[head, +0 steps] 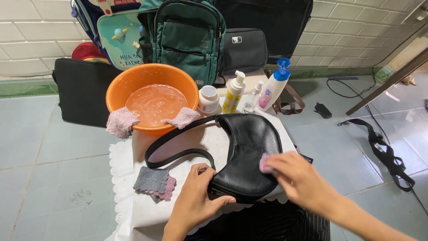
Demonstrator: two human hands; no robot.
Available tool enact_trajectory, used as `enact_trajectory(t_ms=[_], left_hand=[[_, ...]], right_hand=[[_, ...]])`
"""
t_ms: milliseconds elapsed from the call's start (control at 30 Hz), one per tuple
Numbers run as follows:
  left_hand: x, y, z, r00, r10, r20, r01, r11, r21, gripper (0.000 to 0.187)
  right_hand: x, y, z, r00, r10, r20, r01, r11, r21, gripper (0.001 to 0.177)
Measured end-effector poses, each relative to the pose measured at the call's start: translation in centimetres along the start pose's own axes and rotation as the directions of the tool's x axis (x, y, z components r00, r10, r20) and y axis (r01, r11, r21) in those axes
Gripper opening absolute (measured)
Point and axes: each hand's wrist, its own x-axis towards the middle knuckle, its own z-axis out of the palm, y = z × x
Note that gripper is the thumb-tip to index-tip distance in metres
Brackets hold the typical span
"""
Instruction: Cleaning a black leather handbag using a toothbrush, cleaning solution, and a cloth.
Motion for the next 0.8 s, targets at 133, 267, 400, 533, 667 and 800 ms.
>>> enact_trajectory(t_ms=[133,267,400,533,667,800], left_hand=[[0.1,-0.1,0.1,1.0,0.018,0.018,-0.018,1.0,0.012,0.071],[-0.1,-0.5,0.6,0.999,0.005,0.042,-0.005,1.0,0.001,0.066],[-0.6,-0.9,0.4,0.999,0.031,0.006,-0.031,0.999,-0.033,0.057],[-1.0,0.9,-0.5,0.998,0.068,0.007,-0.068,0.995,-0.077,0.064],[-1.3,5.5,-2.6,0.984,0.127,-0.122,-0.123,0.992,0.039,0.071],[-1.6,7.1,-1.7,0.995,-0.096,0.005,0.093,0.945,-0.314,0.063]], right_hand=[[-2.8,-4.6,3.3,0.991,0.063,-0.122,-0.053,0.995,0.083,0.04],[-1.1,-8.3,6.7,0.975,0.07,-0.21,-0.037,0.986,0.161,0.04],[0.0,-10.3,9.6,0.962,0.169,-0.215,-0.056,0.892,0.448,0.027],[-0.5,-8.5,10.5,0.762,0.629,0.156,-0.345,0.19,0.919,0.025],[-0.8,-7.6,8.7,0.647,0.71,0.28,-0.142,-0.248,0.958,0.032],[-4.5,-5.1,12.1,0.663,0.719,0.211,-0.146,-0.153,0.977,0.037]])
